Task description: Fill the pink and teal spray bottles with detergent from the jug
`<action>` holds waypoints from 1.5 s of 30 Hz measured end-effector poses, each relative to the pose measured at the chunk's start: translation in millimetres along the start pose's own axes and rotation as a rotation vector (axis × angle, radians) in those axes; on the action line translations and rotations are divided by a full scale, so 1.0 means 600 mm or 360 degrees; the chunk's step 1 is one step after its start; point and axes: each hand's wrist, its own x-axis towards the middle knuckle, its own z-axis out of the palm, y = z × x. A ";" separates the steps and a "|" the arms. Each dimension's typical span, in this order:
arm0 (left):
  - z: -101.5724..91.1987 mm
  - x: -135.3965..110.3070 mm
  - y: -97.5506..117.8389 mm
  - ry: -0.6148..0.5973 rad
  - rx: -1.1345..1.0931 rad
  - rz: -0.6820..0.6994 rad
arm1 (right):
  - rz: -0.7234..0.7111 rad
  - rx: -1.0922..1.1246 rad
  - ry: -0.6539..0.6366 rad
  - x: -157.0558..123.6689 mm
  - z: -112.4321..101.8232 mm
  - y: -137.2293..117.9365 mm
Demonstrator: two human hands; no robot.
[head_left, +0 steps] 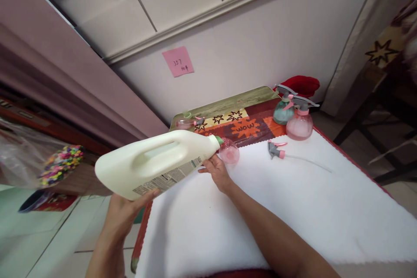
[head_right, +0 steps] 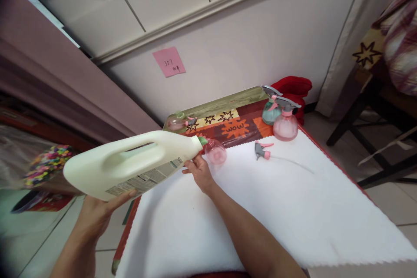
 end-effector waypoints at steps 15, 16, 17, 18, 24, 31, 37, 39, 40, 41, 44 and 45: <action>0.001 0.001 0.004 -0.0043 -0.0259 -0.0115 | -0.0017 -0.0013 -0.0008 0.000 0.000 -0.001; 0.002 0.001 0.004 -0.0046 -0.0260 -0.0122 | -0.0015 -0.0014 -0.0009 0.000 0.000 -0.001; 0.002 0.000 0.005 -0.0046 -0.0263 -0.0129 | -0.0012 -0.0014 -0.0009 0.000 -0.001 -0.001; 0.003 0.000 0.005 -0.0043 -0.0271 -0.0133 | -0.0008 -0.0013 -0.0004 0.000 -0.001 0.000; 0.005 -0.002 0.005 0.0009 -0.0283 -0.0164 | 0.0020 -0.0013 0.0043 0.002 -0.005 0.007; 0.002 -0.001 0.002 -0.0006 -0.0240 -0.0165 | 0.0032 -0.0015 0.0032 0.001 -0.004 0.005; -0.002 0.000 -0.005 -0.0024 -0.0253 -0.0166 | 0.0050 -0.0005 0.0044 0.001 -0.001 0.004; -0.003 -0.001 -0.003 -0.0024 -0.0269 -0.0176 | 0.0055 -0.0002 0.0044 0.001 -0.001 0.004; -0.003 -0.001 -0.001 -0.0024 -0.0276 -0.0182 | 0.0056 0.0003 0.0043 0.000 -0.001 0.003; -0.002 -0.001 0.001 -0.0021 -0.0276 -0.0189 | 0.0056 0.0009 0.0042 0.000 0.000 0.003; -0.002 -0.001 0.005 -0.0002 -0.0236 -0.0198 | 0.0066 0.0016 0.0045 0.000 0.000 0.003; -0.002 -0.001 0.004 0.0007 -0.0222 -0.0196 | 0.0073 0.0019 0.0049 0.000 0.001 0.004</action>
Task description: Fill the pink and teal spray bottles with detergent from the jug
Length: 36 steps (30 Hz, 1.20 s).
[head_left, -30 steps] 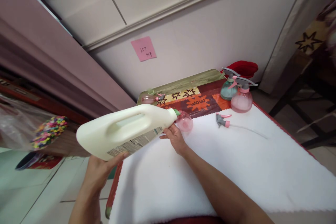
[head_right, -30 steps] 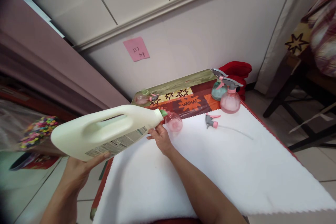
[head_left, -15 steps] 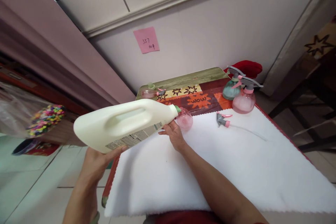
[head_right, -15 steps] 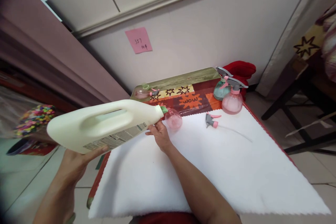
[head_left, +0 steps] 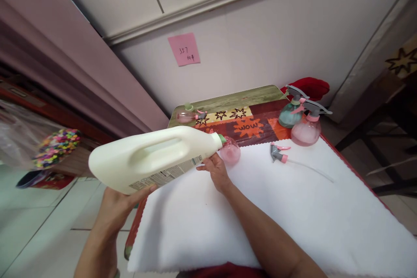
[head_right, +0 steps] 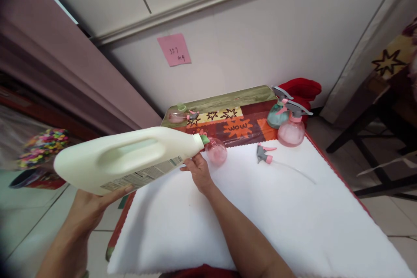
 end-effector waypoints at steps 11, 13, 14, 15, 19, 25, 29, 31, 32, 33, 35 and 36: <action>-0.008 0.000 -0.011 -0.0014 0.0015 0.0029 | 0.0000 0.0037 0.0025 0.001 0.001 0.003; -0.008 0.001 -0.010 -0.0016 0.0018 0.0035 | -0.0001 0.0034 0.0026 0.001 0.000 0.003; -0.007 0.001 -0.008 -0.0010 0.0017 0.0035 | -0.0001 0.0030 0.0026 0.001 0.000 0.003; -0.006 0.001 -0.006 -0.0004 0.0014 0.0033 | -0.0003 0.0027 0.0026 0.001 0.000 0.003; 0.001 -0.001 0.006 0.0015 0.0001 0.0019 | -0.0010 0.0040 0.0014 0.002 0.000 0.004; 0.003 -0.003 0.009 0.0010 0.0003 0.0027 | -0.0001 0.0057 0.0017 0.002 0.000 0.003; 0.002 -0.003 0.006 0.0014 0.0001 0.0016 | -0.0003 0.0045 0.0011 0.001 0.001 0.002; 0.002 -0.003 0.007 0.0011 0.0003 0.0020 | -0.0002 0.0039 0.0004 0.001 0.001 0.001; 0.002 -0.003 0.008 0.0011 0.0004 0.0026 | -0.0002 0.0039 0.0001 0.001 0.001 0.001; 0.003 -0.003 0.008 0.0011 0.0004 0.0031 | -0.0002 0.0039 0.0000 0.001 0.001 0.001; 0.002 -0.003 0.008 0.0013 -0.0003 0.0031 | -0.0001 0.0038 0.0001 0.001 0.001 0.001; 0.002 -0.002 0.007 0.0017 -0.0001 0.0028 | -0.0001 0.0037 0.0002 0.001 0.001 0.002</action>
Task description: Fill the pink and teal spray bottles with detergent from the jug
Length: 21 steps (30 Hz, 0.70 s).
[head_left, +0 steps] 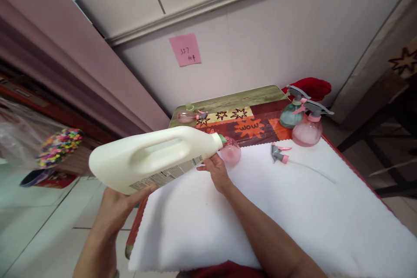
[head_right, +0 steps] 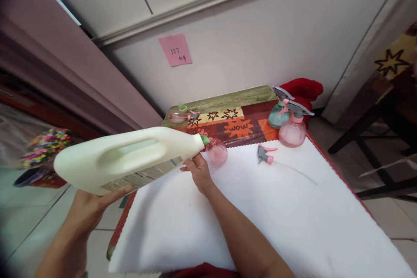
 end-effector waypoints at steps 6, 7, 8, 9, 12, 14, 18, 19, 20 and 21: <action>-0.003 -0.002 -0.001 -0.0021 0.0010 -0.0002 | -0.0001 0.0003 0.0003 0.001 -0.001 0.001; -0.003 -0.002 0.000 -0.0020 0.0013 0.0000 | -0.0001 0.0005 0.0001 0.001 -0.001 0.001; -0.002 -0.003 0.002 -0.0016 0.0017 0.0000 | -0.0001 0.0004 -0.0001 0.001 -0.001 0.001; -0.002 -0.003 0.003 -0.0011 0.0019 -0.0002 | -0.0001 0.0001 -0.0003 0.001 -0.001 0.000; 0.000 -0.003 0.008 -0.0012 0.0024 0.0001 | -0.0001 -0.0009 -0.0006 0.000 0.000 -0.003; 0.001 -0.003 0.009 -0.0014 0.0003 -0.0003 | -0.0003 -0.0008 -0.0007 -0.001 0.000 -0.004; 0.001 -0.002 0.008 -0.0006 0.0003 -0.0030 | -0.0004 -0.0013 0.0002 0.000 0.000 -0.002; 0.000 -0.002 0.007 -0.0002 0.0016 -0.0033 | -0.0002 -0.0016 0.0003 0.000 0.000 -0.002; 0.000 -0.002 0.006 0.0001 0.0029 -0.0036 | 0.0000 -0.0017 0.0003 0.000 0.000 -0.002; -0.001 -0.001 0.005 0.0002 0.0036 -0.0038 | 0.0000 -0.0016 0.0002 0.000 0.000 -0.002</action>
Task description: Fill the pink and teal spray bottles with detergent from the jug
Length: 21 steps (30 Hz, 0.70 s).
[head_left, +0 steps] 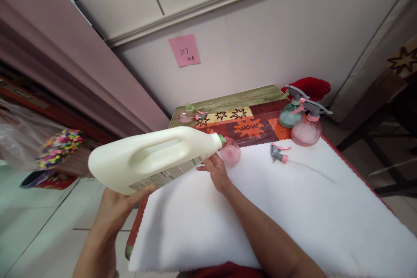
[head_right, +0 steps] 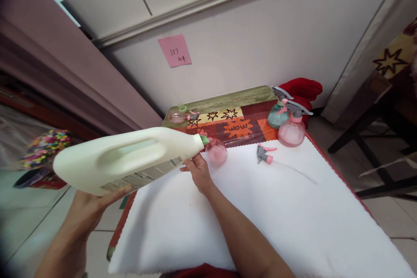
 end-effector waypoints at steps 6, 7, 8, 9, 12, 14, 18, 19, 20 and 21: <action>-0.001 0.000 -0.002 -0.0025 -0.0003 0.0048 | -0.0007 0.0021 -0.0010 -0.001 0.001 -0.002; -0.001 0.000 -0.002 -0.0029 0.0003 0.0059 | -0.0008 0.0024 -0.0012 -0.001 0.001 -0.002; -0.001 0.000 -0.002 -0.0035 0.0010 0.0066 | -0.0009 0.0026 -0.0012 -0.001 0.001 -0.002; -0.001 0.000 -0.002 -0.0038 0.0013 0.0068 | -0.0011 0.0026 -0.0013 -0.001 0.001 -0.003; -0.002 0.001 -0.003 -0.0030 0.0009 0.0056 | -0.0013 0.0018 -0.0009 0.000 0.001 -0.002; -0.002 0.002 -0.004 -0.0027 0.0008 0.0046 | -0.0009 0.0018 -0.0002 0.000 0.000 -0.001; 0.000 0.002 -0.003 -0.0029 0.0010 0.0066 | -0.0009 0.0025 0.0006 0.001 0.000 -0.001; 0.000 0.002 -0.003 -0.0031 0.0010 0.0065 | -0.0012 0.0026 0.0004 0.001 0.001 -0.001; 0.000 0.002 -0.003 -0.0034 0.0002 0.0061 | -0.0014 0.0025 0.0004 0.001 0.001 -0.002; 0.000 0.002 -0.004 -0.0036 -0.0004 0.0056 | -0.0016 0.0021 0.0005 0.001 0.001 -0.002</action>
